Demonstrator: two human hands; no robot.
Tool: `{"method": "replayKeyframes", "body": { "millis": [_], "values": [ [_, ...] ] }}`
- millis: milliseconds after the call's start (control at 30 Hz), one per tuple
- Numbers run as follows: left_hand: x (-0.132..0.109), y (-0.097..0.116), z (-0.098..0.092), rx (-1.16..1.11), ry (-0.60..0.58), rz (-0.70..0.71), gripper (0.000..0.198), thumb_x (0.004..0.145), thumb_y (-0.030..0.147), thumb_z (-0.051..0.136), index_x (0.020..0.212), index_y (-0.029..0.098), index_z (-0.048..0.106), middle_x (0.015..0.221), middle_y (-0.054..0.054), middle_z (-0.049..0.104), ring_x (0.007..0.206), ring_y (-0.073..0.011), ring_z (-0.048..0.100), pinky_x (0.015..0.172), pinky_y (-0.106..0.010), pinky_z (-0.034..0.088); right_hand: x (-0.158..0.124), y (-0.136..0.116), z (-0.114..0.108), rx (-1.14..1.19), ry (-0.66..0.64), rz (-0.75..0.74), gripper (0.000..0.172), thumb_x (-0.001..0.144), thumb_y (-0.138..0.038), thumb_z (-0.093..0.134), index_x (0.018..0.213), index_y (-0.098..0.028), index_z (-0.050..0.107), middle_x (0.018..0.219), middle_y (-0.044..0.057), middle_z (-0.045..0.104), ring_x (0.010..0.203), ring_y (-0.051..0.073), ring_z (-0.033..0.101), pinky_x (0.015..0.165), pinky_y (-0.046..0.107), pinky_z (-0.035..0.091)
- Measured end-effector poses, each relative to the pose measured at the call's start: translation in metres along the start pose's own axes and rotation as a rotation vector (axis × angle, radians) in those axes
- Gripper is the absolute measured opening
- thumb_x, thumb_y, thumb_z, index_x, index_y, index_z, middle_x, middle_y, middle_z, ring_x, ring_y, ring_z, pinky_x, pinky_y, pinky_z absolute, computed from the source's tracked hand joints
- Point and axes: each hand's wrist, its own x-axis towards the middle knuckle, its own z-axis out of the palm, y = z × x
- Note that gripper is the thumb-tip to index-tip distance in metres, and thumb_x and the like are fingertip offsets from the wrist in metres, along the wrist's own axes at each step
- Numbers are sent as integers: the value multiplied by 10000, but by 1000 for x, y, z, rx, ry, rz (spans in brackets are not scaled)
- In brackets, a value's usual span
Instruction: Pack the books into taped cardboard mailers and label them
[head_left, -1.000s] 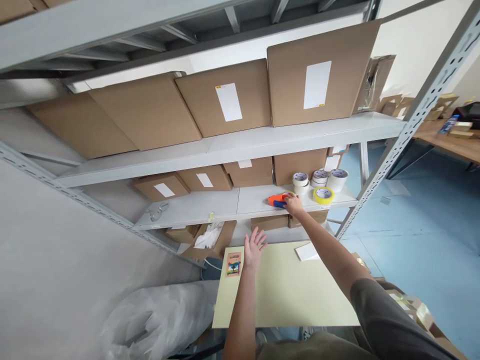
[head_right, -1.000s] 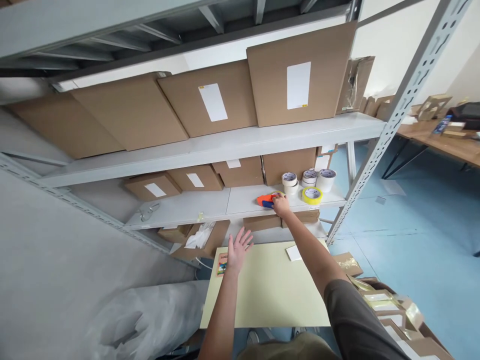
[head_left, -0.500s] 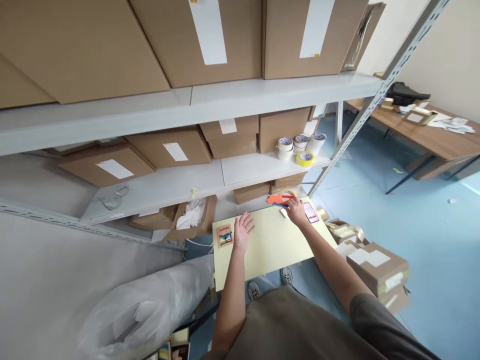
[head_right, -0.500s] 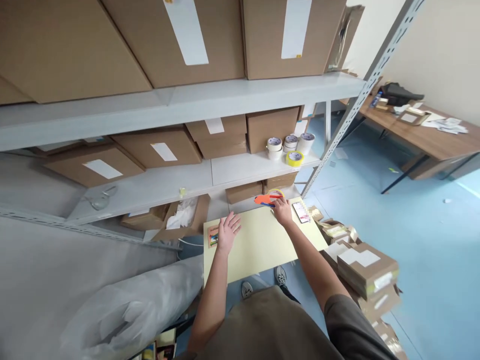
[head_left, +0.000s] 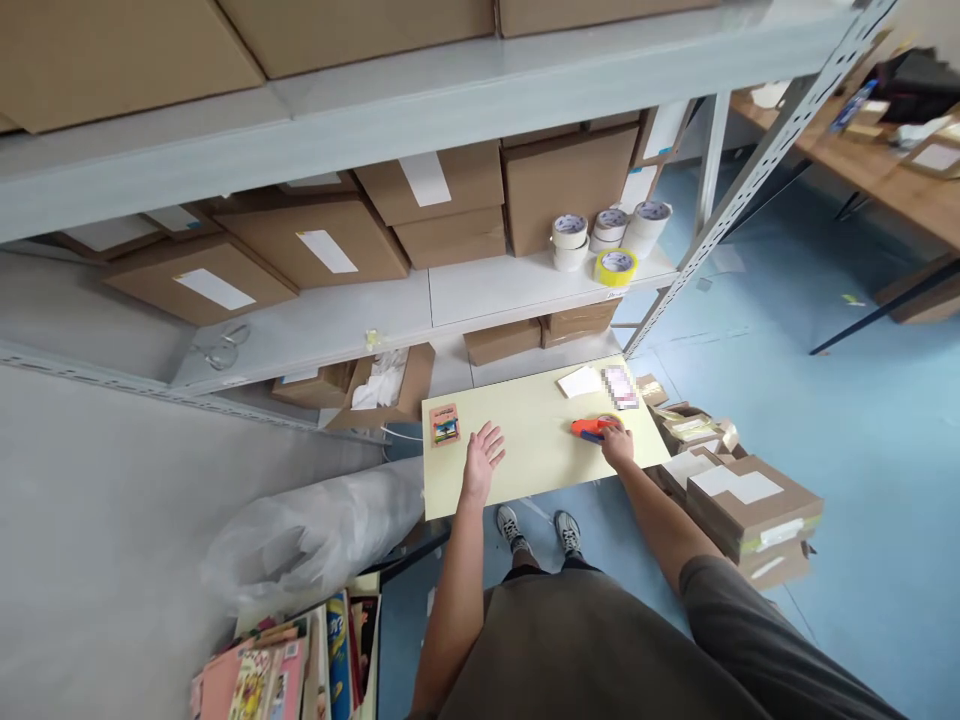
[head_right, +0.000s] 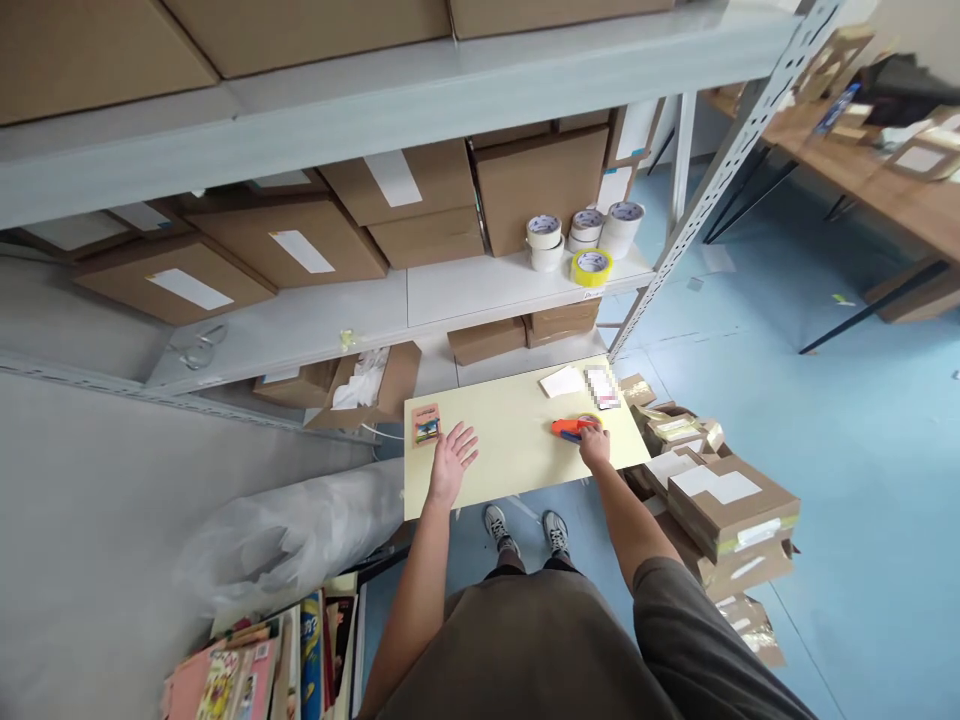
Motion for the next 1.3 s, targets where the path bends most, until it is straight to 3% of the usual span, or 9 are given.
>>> {"method": "replayKeyframes", "body": {
  "millis": [133, 267, 400, 533, 667, 833, 1067, 1167, 1300],
  "values": [
    [-14, -31, 13, 8, 47, -54, 756, 994, 763, 386, 1546, 281, 572, 1621, -130, 539, 1491, -329, 503, 1199, -496, 410, 1, 24, 12, 72, 18, 82, 406, 890, -125, 558, 1239, -136, 765, 1265, 232, 746, 1296, 429, 583, 976, 536, 444],
    [-21, -42, 28, 52, 71, -32, 743, 1000, 747, 388, 1538, 270, 574, 1628, -141, 529, 1484, -323, 515, 1194, -488, 421, 3, 26, -5, 165, 63, 78, 374, 874, -188, 629, 1218, -173, 774, 1287, 226, 740, 1309, 420, 603, 1008, 552, 470],
    [-26, -34, 32, 83, 158, 53, 704, 1001, 716, 433, 1504, 253, 599, 1601, -161, 554, 1467, -323, 538, 1181, -489, 441, 4, 9, -42, 405, 160, 22, 437, 860, -293, 666, 1283, -210, 734, 1268, 170, 759, 1227, 344, 670, 1002, 473, 532],
    [-44, -29, 18, 59, 293, 161, 684, 1004, 690, 443, 1485, 234, 610, 1567, -176, 585, 1437, -320, 570, 1160, -482, 465, 2, -32, -70, 725, 162, -97, 532, 891, -459, 629, 1369, -232, 679, 1213, 124, 781, 1159, 310, 712, 962, 445, 572],
    [-83, -35, -18, 39, 434, 229, 683, 988, 689, 476, 1474, 230, 614, 1557, -182, 592, 1410, -325, 593, 1139, -483, 485, -3, -105, -72, 927, 19, -250, 618, 877, -593, 615, 1368, -224, 677, 1244, 135, 778, 1165, 316, 717, 966, 460, 582],
    [-152, -40, -81, -58, 692, 287, 652, 964, 680, 539, 1431, 235, 642, 1500, -189, 634, 1361, -334, 629, 1135, -510, 492, -22, -210, -52, 941, -163, -450, 627, 876, -595, 617, 1368, -214, 694, 1382, 158, 728, 1267, 340, 685, 1059, 501, 555],
    [-258, -41, -161, -236, 1001, 397, 605, 977, 649, 560, 1440, 269, 644, 1551, -144, 600, 1360, -316, 632, 1145, -503, 504, -91, -345, -5, 888, -359, -789, 574, 924, -567, 607, 1414, -275, 676, 1508, 99, 654, 1420, 321, 588, 1147, 542, 512],
    [-283, -52, -195, -308, 1089, 420, 605, 984, 631, 551, 1478, 290, 622, 1593, -114, 566, 1371, -322, 627, 1162, -515, 493, -126, -395, 16, 844, -455, -893, 551, 939, -537, 612, 1433, -300, 665, 1498, 78, 661, 1413, 303, 596, 1163, 525, 508],
    [-288, -62, -246, -360, 1094, 435, 638, 971, 663, 562, 1476, 277, 620, 1616, -125, 536, 1388, -338, 615, 1161, -515, 497, -157, -454, 41, 822, -507, -962, 567, 933, -501, 619, 1465, -307, 644, 1534, 69, 630, 1416, 300, 592, 1163, 509, 517]
  ]
}}
